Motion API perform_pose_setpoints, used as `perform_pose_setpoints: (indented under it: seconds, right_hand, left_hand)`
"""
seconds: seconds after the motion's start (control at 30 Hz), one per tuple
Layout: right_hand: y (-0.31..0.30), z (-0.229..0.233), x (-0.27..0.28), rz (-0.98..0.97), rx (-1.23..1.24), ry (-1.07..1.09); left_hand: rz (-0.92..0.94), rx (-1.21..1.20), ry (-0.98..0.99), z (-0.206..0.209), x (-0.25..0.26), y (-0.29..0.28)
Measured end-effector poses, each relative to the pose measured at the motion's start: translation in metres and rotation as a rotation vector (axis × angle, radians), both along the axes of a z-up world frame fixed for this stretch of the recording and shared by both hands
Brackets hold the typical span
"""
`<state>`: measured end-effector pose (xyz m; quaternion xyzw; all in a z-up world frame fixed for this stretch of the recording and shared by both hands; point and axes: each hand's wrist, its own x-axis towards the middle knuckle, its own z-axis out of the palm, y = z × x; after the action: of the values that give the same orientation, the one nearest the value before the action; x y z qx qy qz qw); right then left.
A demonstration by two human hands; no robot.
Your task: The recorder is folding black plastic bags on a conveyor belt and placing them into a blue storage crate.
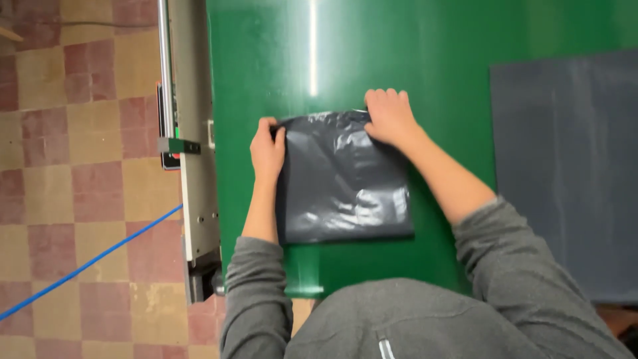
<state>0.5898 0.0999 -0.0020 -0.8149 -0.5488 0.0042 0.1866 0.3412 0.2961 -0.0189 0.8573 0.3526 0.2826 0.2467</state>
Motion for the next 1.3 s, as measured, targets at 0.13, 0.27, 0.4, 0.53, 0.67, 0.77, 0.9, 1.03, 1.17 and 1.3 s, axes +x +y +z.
perform_pose_setpoints:
  seconds: [0.13, 0.27, 0.4, 0.53, 0.67, 0.77, 0.9, 1.03, 1.17, 1.3]
  right_hand:
    - [0.016, -0.023, 0.010, -0.054, -0.295, 0.163]
    - [-0.003, 0.004, -0.019, 0.053, -0.184, 0.042]
    - [-0.068, 0.075, -0.097, 0.169, 0.181, -0.021]
    - [-0.134, 0.069, -0.167, 0.161, 0.304, -0.077]
    - [-0.165, 0.033, -0.205, 0.136, 0.309, -0.083]
    - [-0.176, 0.017, -0.216, 0.095, 0.324, -0.114]
    - [-0.183, 0.013, -0.223, 0.087, 0.316, -0.130]
    - [-0.179, 0.038, -0.247, 0.112, 0.255, -0.110]
    - [-0.157, 0.049, -0.295, 0.309, 0.261, 0.099]
    - [-0.167, -0.001, -0.323, 0.323, 0.332, 0.189]
  left_hand:
    - [-0.048, 0.424, 0.009, 0.057, -0.001, -0.043]
    - [-0.203, -0.330, -0.048, 0.016, -0.026, -0.073]
    - [-0.299, -1.664, -0.450, -0.007, -0.073, -0.064]
    - [-0.090, -1.794, -0.550, 0.010, -0.121, -0.065]
    - [-0.158, -1.503, -0.596, -0.065, -0.158, -0.060]
    - [-0.080, -0.981, -0.424, -0.034, -0.184, -0.089]
    - [-0.356, 0.229, 0.061, 0.082, -0.209, -0.143]
    - [-0.529, 0.528, 0.330, 0.053, -0.214, -0.148]
    - [-0.789, 0.394, 0.673, 0.024, -0.197, -0.147]
    - [-1.122, -0.014, 0.585, 0.075, -0.154, -0.167]
